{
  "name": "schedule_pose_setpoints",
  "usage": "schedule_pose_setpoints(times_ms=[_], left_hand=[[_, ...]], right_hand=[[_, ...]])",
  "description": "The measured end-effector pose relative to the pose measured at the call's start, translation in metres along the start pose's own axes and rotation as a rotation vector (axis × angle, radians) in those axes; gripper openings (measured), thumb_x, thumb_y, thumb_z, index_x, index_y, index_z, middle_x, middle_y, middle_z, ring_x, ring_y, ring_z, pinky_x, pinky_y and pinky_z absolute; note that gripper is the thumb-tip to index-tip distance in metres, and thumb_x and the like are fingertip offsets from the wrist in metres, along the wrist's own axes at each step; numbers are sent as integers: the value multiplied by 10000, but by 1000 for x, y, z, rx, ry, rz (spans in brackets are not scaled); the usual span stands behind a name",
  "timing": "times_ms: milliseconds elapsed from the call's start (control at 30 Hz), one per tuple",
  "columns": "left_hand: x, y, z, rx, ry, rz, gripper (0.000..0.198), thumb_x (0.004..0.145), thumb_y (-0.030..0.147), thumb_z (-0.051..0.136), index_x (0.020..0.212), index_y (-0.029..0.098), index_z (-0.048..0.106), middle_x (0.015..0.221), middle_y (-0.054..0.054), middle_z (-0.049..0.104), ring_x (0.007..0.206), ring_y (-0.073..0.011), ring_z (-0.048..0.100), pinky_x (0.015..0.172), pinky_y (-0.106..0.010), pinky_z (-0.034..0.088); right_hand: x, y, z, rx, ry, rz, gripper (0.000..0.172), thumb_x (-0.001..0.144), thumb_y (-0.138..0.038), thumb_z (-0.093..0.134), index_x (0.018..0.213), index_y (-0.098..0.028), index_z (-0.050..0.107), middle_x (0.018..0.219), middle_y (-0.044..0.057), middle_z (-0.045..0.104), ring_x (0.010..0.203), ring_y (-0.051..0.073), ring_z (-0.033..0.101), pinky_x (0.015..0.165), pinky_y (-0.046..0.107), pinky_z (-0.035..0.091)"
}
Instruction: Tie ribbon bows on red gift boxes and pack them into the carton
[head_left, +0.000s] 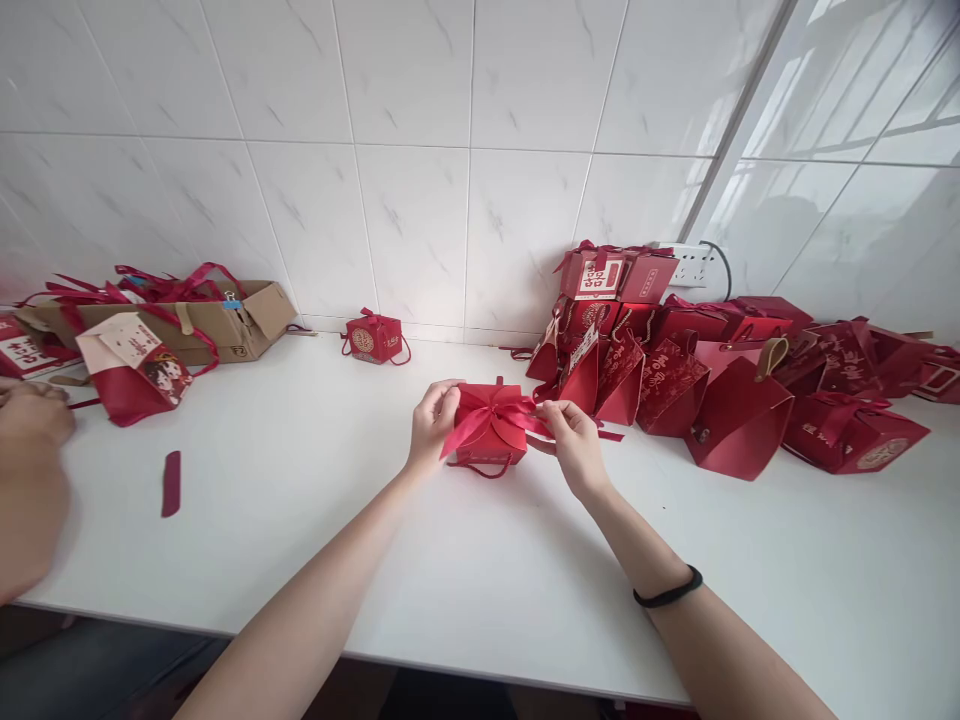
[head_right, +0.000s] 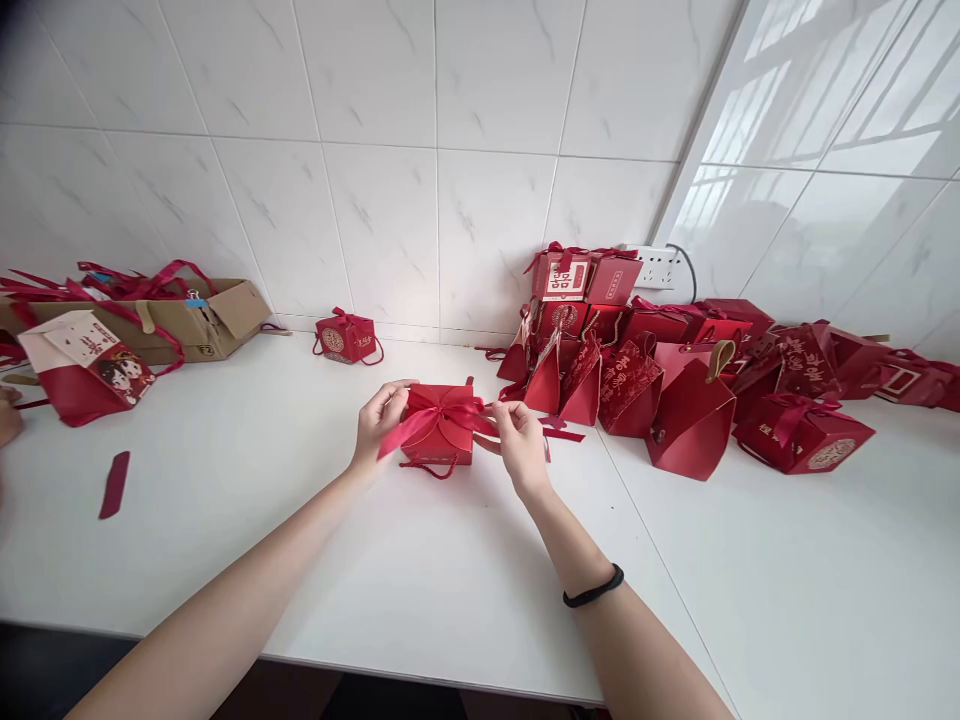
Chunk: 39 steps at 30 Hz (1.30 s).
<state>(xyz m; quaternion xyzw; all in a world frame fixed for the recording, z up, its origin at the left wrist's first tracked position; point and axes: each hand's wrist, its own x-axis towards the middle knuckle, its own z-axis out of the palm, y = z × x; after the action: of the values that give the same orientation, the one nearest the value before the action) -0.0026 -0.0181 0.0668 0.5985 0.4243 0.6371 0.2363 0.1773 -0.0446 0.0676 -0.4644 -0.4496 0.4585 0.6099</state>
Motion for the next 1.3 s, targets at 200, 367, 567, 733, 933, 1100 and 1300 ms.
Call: schedule_pose_setpoints(times_ms=[200, 367, 567, 733, 933, 1100, 1300], left_hand=[[-3, -3, 2, -28, -56, 1, 258, 824, 357, 478, 635, 183, 469, 1007, -68, 600, 854, -164, 567, 730, -276, 445], [-8, -6, 4, -94, -78, -119, 213, 785, 388, 526, 881, 201, 492, 1057, -49, 543, 799, -138, 537, 740, -283, 437], [-11, 4, 6, -136, -144, -317, 540, 679, 424, 671, 1138, 217, 476, 1206, -98, 454, 1012, -209, 542, 846, -336, 465], [-12, 13, 4, -195, -323, -315, 512, 671, 356, 690, 1108, 211, 468, 1093, -79, 559, 924, -213, 599, 800, -351, 501], [-13, 11, 2, -149, -364, -55, 654, 671, 291, 687, 1229, 221, 352, 1232, -101, 496, 1109, -222, 530, 927, -357, 460], [-10, 8, -1, -89, -354, -22, 689, 682, 276, 677, 1272, 215, 327, 1201, -108, 519, 1101, -224, 531, 942, -379, 447], [-6, 6, -2, -75, -268, -86, 649, 678, 255, 670, 1253, 212, 374, 1172, -92, 534, 1033, -201, 568, 928, -353, 450]], right_hand=[[1, -1, -4, 80, -90, 12, 431, 719, -628, 577, 698, -200, 533, 875, 31, 623, 922, 214, 631, 698, 326, 564], [-2, -2, 0, -99, -118, -28, 468, 683, -640, 601, 619, -184, 515, 743, 21, 565, 823, 174, 589, 689, 279, 543], [-4, -1, 3, -106, -146, -8, 455, 724, -637, 558, 724, -183, 590, 835, 38, 617, 847, 166, 599, 722, 278, 538], [-4, -1, 3, -131, -107, 72, 446, 762, -629, 516, 781, -189, 585, 917, 69, 668, 883, 200, 638, 658, 275, 546], [0, 0, -1, -176, -50, -25, 368, 766, -562, 537, 750, -195, 556, 839, 49, 649, 815, 193, 624, 576, 265, 536], [-2, -6, -4, -208, -71, -126, 340, 765, -519, 549, 676, -195, 499, 672, -14, 542, 677, 136, 575, 556, 253, 547], [-4, -23, -14, -401, -345, -92, 378, 773, -500, 580, 597, -190, 452, 462, -57, 446, 393, 69, 407, 327, 184, 383]])
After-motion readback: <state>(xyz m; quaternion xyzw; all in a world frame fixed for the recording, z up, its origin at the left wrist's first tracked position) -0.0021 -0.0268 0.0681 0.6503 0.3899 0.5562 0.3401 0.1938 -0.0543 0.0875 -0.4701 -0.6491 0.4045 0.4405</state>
